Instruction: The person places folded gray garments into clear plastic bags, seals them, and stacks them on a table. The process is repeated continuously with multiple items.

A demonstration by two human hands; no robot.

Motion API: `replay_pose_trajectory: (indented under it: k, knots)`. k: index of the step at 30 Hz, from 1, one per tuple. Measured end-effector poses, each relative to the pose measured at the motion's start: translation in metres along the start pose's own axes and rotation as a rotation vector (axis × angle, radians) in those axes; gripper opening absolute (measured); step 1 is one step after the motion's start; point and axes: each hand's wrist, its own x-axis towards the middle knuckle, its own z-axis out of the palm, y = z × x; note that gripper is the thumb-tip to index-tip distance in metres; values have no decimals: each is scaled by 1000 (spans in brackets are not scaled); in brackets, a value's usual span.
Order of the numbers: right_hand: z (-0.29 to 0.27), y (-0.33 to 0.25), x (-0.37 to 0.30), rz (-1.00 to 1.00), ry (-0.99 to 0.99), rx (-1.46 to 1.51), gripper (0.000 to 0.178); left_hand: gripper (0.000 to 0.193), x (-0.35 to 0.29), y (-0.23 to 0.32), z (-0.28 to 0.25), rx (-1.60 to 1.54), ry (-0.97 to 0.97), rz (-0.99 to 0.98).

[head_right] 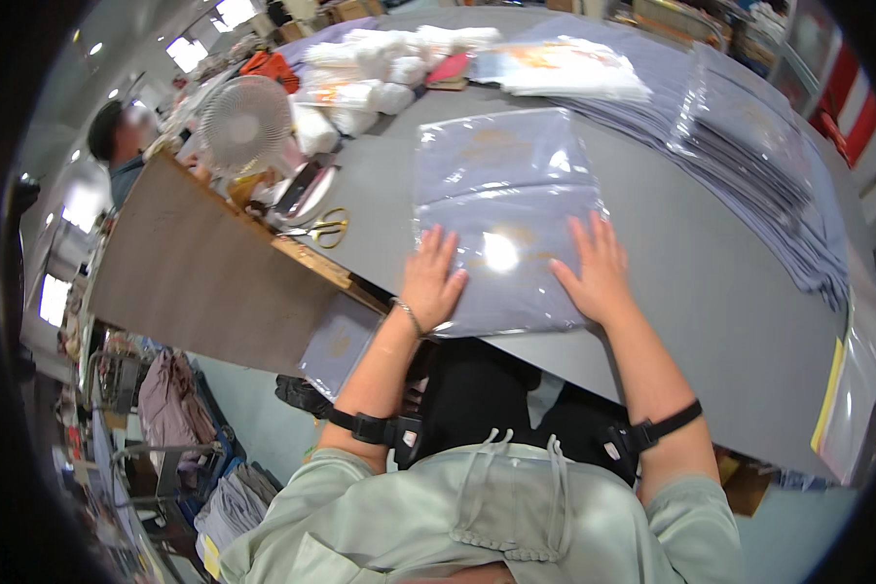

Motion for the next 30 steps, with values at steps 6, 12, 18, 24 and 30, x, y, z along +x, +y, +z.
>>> replay_pose_trajectory:
  k: [6,12,18,24,30]
  knots:
    - [-10,15,-33,16,12,112,68,61,-34,23,1,-21,-48,26]
    - [-35,16,-92,15,19,114,68,58,-67,38,-2,-149,-36,153]
    - [-70,11,-115,270,-77,29,66,58,-25,41,10,-281,-57,156]
    - [-65,36,-78,141,104,-89,69,61,15,42,14,-180,-198,275]
    - [-46,46,-72,229,48,-80,70,59,53,37,23,-416,-294,310]
